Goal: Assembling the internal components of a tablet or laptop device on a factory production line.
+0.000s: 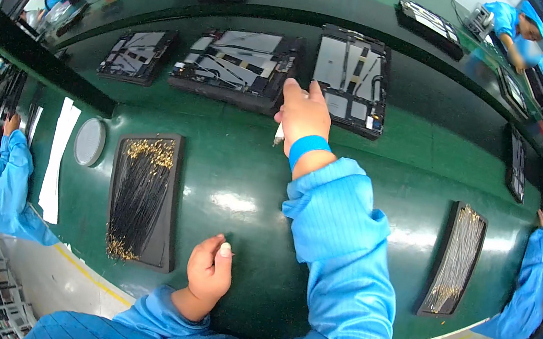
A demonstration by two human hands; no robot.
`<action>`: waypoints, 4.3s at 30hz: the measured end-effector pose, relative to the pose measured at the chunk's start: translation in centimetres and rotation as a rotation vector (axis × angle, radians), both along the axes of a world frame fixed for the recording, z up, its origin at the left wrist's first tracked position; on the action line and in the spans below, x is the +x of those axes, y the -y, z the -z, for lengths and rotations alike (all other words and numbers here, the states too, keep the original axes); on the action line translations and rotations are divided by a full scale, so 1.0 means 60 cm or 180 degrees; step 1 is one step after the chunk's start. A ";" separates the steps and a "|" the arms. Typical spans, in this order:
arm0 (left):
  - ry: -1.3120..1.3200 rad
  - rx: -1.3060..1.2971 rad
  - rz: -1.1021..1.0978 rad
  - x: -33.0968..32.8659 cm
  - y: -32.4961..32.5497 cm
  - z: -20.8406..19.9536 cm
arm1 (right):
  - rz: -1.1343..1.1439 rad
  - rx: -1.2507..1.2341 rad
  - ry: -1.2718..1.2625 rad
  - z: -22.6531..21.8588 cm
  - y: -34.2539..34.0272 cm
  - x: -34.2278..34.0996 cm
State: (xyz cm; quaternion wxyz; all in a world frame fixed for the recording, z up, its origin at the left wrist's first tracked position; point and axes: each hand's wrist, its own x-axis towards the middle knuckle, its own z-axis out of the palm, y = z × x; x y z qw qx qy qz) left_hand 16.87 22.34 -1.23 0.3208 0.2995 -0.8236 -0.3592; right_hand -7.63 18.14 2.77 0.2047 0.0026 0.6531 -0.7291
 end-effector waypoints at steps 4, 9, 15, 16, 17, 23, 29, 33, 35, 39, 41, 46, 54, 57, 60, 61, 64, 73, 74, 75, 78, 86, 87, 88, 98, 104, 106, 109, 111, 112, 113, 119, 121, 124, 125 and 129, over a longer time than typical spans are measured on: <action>0.0134 0.0140 0.0011 0.002 0.000 -0.005 | 0.0548 -0.0210 0.0880 0.030 -0.069 -0.026; 0.0086 0.0519 -0.0099 0.007 -0.009 0.007 | 0.1069 -0.1026 0.2019 0.056 -0.122 -0.059; 0.0166 0.0397 -0.0038 -0.002 -0.014 -0.004 | 0.1944 -0.1357 0.2036 0.064 -0.093 -0.102; 0.0167 0.0386 -0.0039 -0.003 -0.015 -0.004 | 0.1941 -0.1367 0.2041 0.066 -0.094 -0.107; 0.0167 0.0417 -0.0035 -0.003 -0.016 -0.003 | 0.1710 -0.1257 0.2036 0.065 -0.098 -0.111; 0.0203 0.0412 -0.0074 -0.009 -0.019 0.003 | 0.0924 -0.0708 0.1903 0.045 -0.157 -0.072; 0.0191 0.0799 -0.0309 -0.014 -0.026 0.006 | 0.0406 -0.0674 0.2740 0.027 -0.287 0.084; 0.0478 0.1326 -0.0289 -0.041 -0.029 -0.020 | 0.0043 -0.0924 0.3122 -0.008 -0.350 0.208; 0.0030 0.2858 -0.0209 -0.054 -0.059 -0.060 | -0.0244 -0.0922 0.3351 -0.031 -0.368 0.252; -0.0925 0.4582 0.0364 -0.065 -0.105 -0.086 | -0.0725 -0.0764 0.3307 -0.048 -0.387 0.304; -0.0938 0.4434 0.0744 -0.063 -0.110 -0.093 | -0.1384 -0.0644 0.3224 -0.046 -0.406 0.318; -0.0932 0.4008 0.0955 -0.033 -0.095 -0.135 | -0.3252 0.0666 0.1910 -0.056 -0.475 0.319; 0.0873 -0.1248 -0.0415 -0.054 0.006 -0.091 | -0.3602 0.0972 0.0532 -0.043 -0.485 0.335; 0.2072 -0.1654 -0.1079 0.011 0.031 -0.068 | -0.3304 0.0962 0.0111 -0.046 -0.473 0.329; 0.2231 -0.1661 -0.0977 0.050 0.040 -0.052 | -0.3057 0.0985 -0.0490 -0.034 -0.462 0.326; 0.2156 -0.1772 -0.0850 0.055 0.038 -0.047 | -0.3096 0.1037 -0.0634 -0.031 -0.455 0.321; 0.2088 -0.1752 -0.0356 0.086 0.021 -0.048 | -0.3149 0.1022 -0.0862 -0.020 -0.443 0.325; 0.1725 -0.1678 0.0035 0.141 -0.002 -0.101 | -0.2804 0.1645 -0.3140 -0.039 -0.451 0.298; 0.1626 -0.1838 -0.0115 0.131 0.007 -0.101 | -0.2600 0.2059 -0.3329 -0.040 -0.458 0.290; 0.1624 -0.1999 -0.0285 0.123 0.023 -0.099 | -0.2434 0.2389 -0.3457 -0.048 -0.463 0.280; 0.1806 -0.2189 -0.0571 0.124 0.066 -0.085 | -0.2409 0.2864 -0.3626 -0.054 -0.476 0.247; 0.1672 -0.1734 -0.0465 0.113 0.066 -0.058 | -0.3075 0.2943 -0.3677 -0.049 -0.465 0.217; 0.1667 -0.1824 -0.0524 0.112 0.064 -0.057 | -0.3088 0.2945 -0.3681 -0.049 -0.462 0.221; 0.1663 -0.1830 -0.0508 0.110 0.063 -0.057 | -0.3106 0.2946 -0.3693 -0.050 -0.460 0.224; 0.1446 -0.1699 -0.0640 0.100 0.056 -0.081 | -0.2680 0.2800 -0.3683 -0.044 -0.457 0.246; 0.1322 -0.2399 -0.0585 0.067 0.053 -0.111 | -0.2144 0.2725 -0.3758 -0.036 -0.476 0.264; 0.1358 -0.2595 -0.0603 0.060 0.050 -0.115 | -0.2109 0.2823 -0.3577 -0.044 -0.476 0.265; 0.0974 -0.2446 -0.0154 0.038 -0.004 -0.126 | -0.2079 0.2806 -0.3633 -0.036 -0.467 0.268; 0.1194 -0.0683 0.0384 0.014 -0.052 -0.120 | -0.2098 0.2818 -0.3592 -0.035 -0.471 0.267; 0.0989 -0.0335 0.0427 0.007 -0.076 -0.107 | -0.2118 0.2799 -0.3567 -0.039 -0.471 0.266; 0.0734 -0.0022 0.0492 -0.001 -0.092 -0.086 | -0.2121 0.2805 -0.3588 -0.038 -0.470 0.265; 0.0671 0.0645 0.0260 -0.004 -0.124 -0.059 | -0.2114 0.2883 -0.3560 -0.039 -0.456 0.269; 0.0653 0.0589 0.0263 -0.004 -0.130 -0.049 | -0.2013 0.2901 -0.3446 -0.039 -0.452 0.268; 0.0661 0.0473 0.0306 -0.002 -0.130 -0.047 | -0.2006 0.2885 -0.3389 -0.039 -0.451 0.269; 0.0685 0.0432 0.0362 0.000 -0.130 -0.049 | -0.2008 0.2884 -0.3376 -0.040 -0.451 0.272; 0.0818 0.0328 0.0536 0.014 -0.117 -0.060 | -0.2073 0.2728 -0.3209 -0.045 -0.455 0.267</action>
